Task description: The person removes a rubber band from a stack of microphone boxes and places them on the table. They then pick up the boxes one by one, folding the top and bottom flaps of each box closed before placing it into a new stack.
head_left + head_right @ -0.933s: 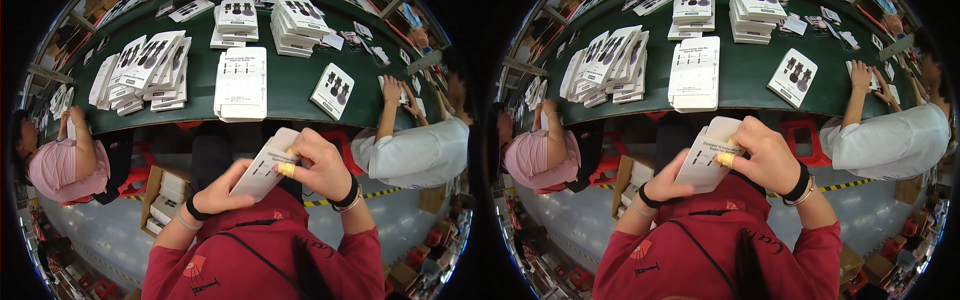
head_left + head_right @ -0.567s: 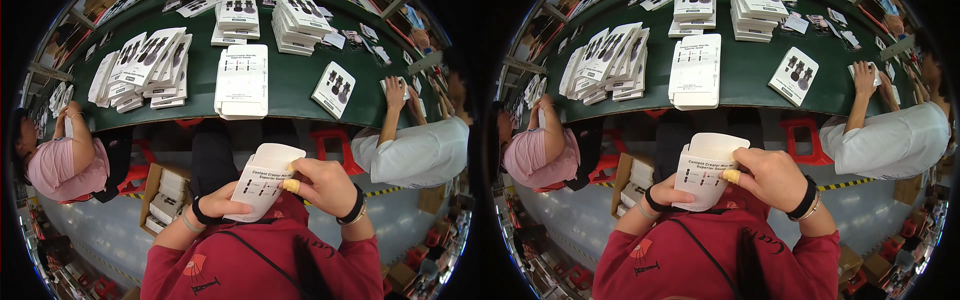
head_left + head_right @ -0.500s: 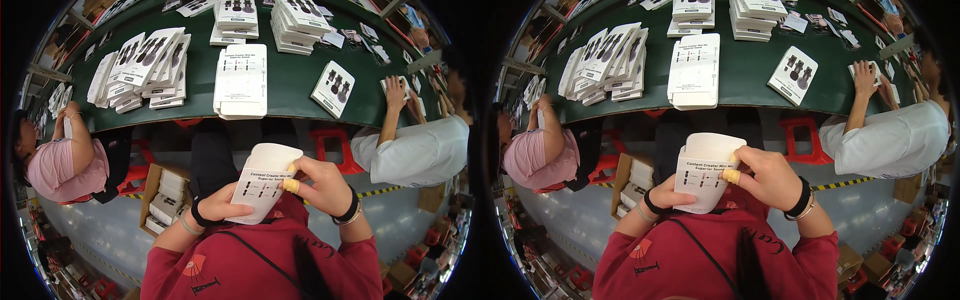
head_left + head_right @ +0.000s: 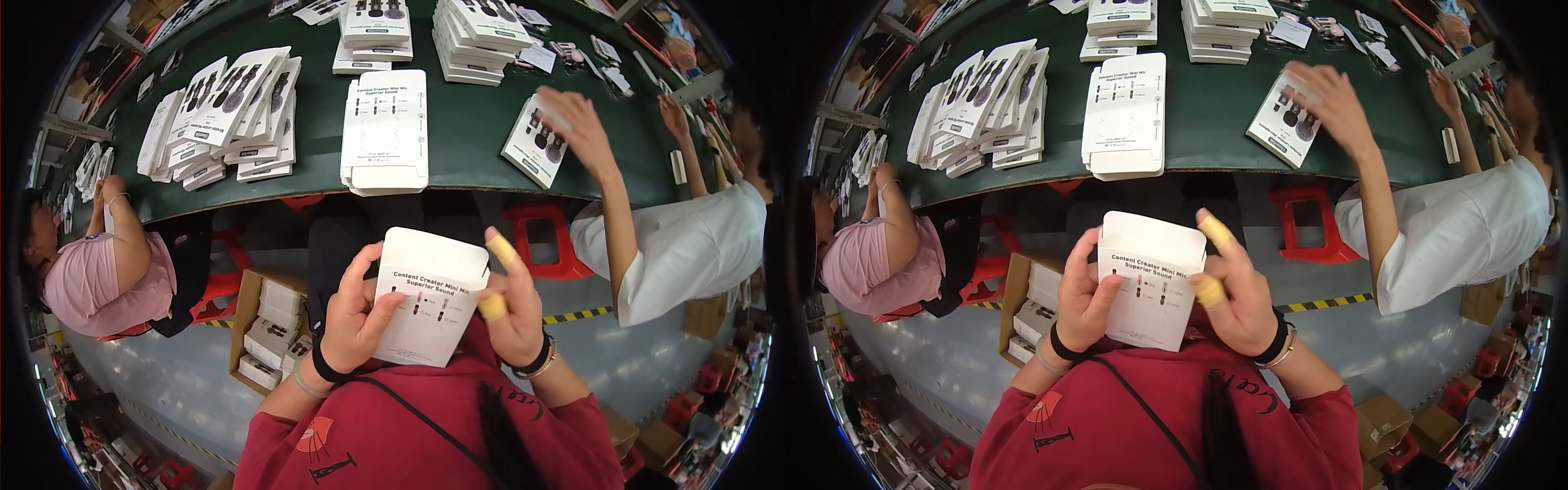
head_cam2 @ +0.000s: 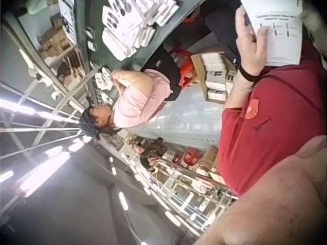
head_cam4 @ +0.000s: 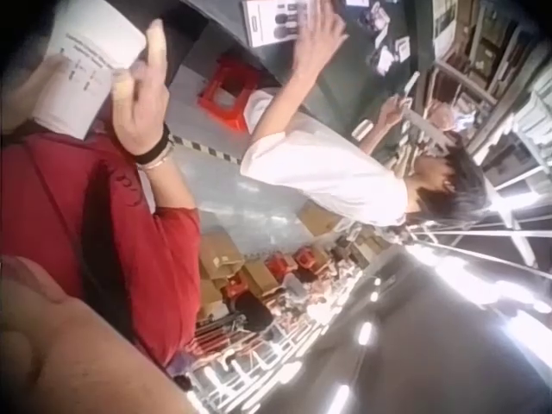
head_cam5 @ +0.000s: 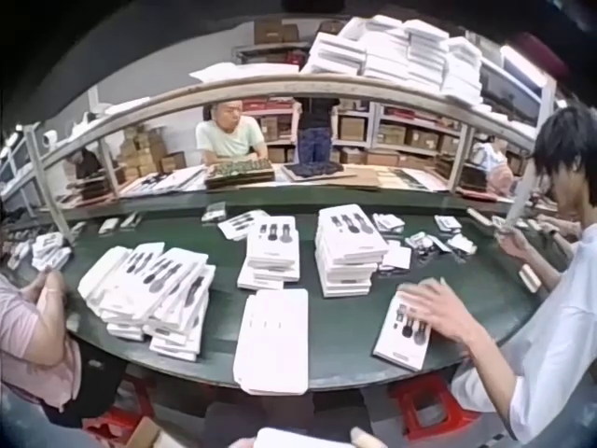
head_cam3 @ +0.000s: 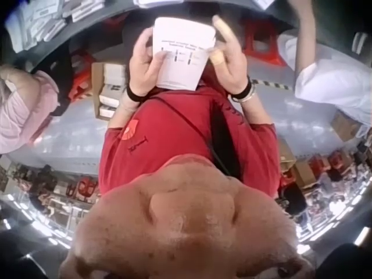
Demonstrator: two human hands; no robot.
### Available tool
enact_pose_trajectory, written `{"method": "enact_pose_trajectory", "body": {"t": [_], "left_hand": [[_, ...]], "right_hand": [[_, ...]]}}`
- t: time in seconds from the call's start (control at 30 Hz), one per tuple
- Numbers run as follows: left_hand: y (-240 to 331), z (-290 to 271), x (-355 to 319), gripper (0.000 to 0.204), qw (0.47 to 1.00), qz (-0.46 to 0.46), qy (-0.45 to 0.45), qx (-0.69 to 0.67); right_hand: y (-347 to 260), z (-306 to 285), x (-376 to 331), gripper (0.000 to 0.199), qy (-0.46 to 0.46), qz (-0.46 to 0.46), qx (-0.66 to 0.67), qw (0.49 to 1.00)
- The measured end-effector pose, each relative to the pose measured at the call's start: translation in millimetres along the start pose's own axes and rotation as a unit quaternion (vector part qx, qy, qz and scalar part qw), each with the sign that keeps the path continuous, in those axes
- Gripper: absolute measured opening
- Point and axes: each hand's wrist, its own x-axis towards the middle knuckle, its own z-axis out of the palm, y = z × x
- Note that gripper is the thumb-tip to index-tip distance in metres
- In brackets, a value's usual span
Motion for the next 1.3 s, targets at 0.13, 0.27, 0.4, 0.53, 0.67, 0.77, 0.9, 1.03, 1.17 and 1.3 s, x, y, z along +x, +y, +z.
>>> {"method": "enact_pose_trajectory", "body": {"t": [0.13,0.27,0.4,0.53,0.67,0.77,0.9,1.03,1.17,1.3], "left_hand": [[4,0,-3,0.054,0.998,0.037,-0.021,0.039],[7,-5,6,0.048,0.994,0.078,-0.068,0.039],[7,-7,4,0.043,0.988,0.057,0.011,0.141],[-2,0,0,0.038,0.974,0.121,0.069,0.181],[0,5,-2,0.039,0.98,0.123,0.084,0.132],[-3,6,-2,0.043,0.992,0.075,0.077,0.071],[11,3,8,0.045,0.987,0.105,0.029,0.115],[33,-9,23,0.033,0.978,0.088,-0.054,0.18],[55,-21,37,0.021,0.982,-0.059,-0.132,0.122],[52,-19,50,0.012,0.981,-0.112,-0.154,0.046]], "right_hand": [[14,0,2,0.041,0.057,0.058,0.227,0.97],[13,-21,14,0.043,-0.125,0.237,0.446,0.854],[-4,-16,24,0.038,-0.103,0.274,0.421,0.859],[-16,-18,24,0.032,-0.107,0.031,-0.019,0.994],[-21,-27,28,0.027,-0.157,-0.116,-0.138,0.971],[-26,-26,34,0.027,-0.151,-0.182,-0.078,0.968],[-18,-22,31,0.026,-0.166,-0.115,-0.012,0.979],[-23,-15,31,0.027,-0.14,-0.067,-0.073,0.985],[-28,-20,31,0.028,-0.184,-0.048,-0.134,0.973],[-38,-22,33,0.029,-0.193,0.017,-0.056,0.98]]}}
